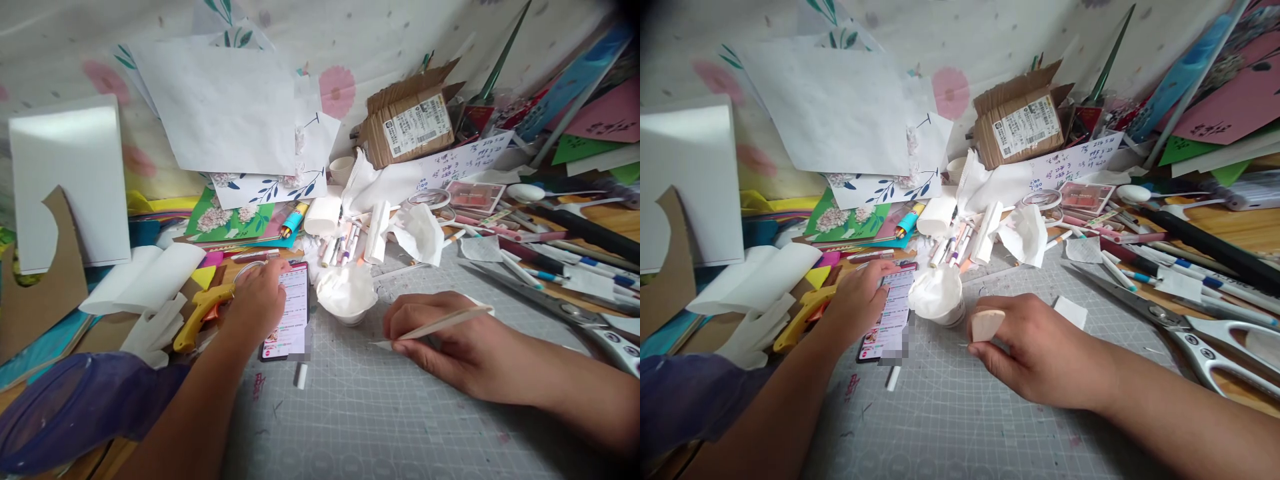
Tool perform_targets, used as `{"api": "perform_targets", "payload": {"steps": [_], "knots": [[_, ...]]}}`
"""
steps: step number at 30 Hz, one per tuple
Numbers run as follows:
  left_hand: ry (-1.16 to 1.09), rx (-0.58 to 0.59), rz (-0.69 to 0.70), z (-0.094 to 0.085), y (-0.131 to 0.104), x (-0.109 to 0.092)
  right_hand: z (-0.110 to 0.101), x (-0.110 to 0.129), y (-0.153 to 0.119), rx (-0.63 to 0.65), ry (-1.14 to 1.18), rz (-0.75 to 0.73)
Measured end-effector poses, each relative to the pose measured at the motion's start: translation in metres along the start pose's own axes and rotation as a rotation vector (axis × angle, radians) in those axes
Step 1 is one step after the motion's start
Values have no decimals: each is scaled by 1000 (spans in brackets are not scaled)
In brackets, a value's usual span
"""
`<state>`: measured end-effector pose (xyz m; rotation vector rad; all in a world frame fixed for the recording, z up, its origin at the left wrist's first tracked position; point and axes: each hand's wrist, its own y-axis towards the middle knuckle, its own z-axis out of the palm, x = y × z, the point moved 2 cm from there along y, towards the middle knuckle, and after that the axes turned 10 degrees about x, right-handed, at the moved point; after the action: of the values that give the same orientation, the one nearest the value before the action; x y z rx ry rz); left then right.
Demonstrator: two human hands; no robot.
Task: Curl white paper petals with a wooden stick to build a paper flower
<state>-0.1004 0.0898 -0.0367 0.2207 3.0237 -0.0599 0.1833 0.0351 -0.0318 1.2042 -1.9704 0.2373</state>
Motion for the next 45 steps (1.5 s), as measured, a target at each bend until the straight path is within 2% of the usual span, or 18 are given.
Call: {"api": "perform_targets", "payload": {"steps": [8, 16, 21, 26, 29, 35, 40, 45], "knots": [[-17, -6, 7, 2, 0, 2, -2, 2, 4, 13, -16, -5], [-70, -76, -31, -10, -6, 5, -2, 4, 2, 7, -28, -23], [-101, -137, -93, -23, -20, 1, -2, 2, 2, 16, -31, -16], [-110, -117, -86, -30, -42, -1, -1, 2, 2, 2, -39, -14], [-95, -142, -49, -24, -59, 3, -2, 5, 2, -7, -34, -29], [-108, -191, 44, 3, -93, 8, -3, 6, 2, -1, -31, -36], [-233, -303, 102, 12, -102, 0, -1, 0, 1, 5, -17, -10], [-192, -359, 226, 15, -107, -8, 0, 0, -1, 14, -9, -3]]}}
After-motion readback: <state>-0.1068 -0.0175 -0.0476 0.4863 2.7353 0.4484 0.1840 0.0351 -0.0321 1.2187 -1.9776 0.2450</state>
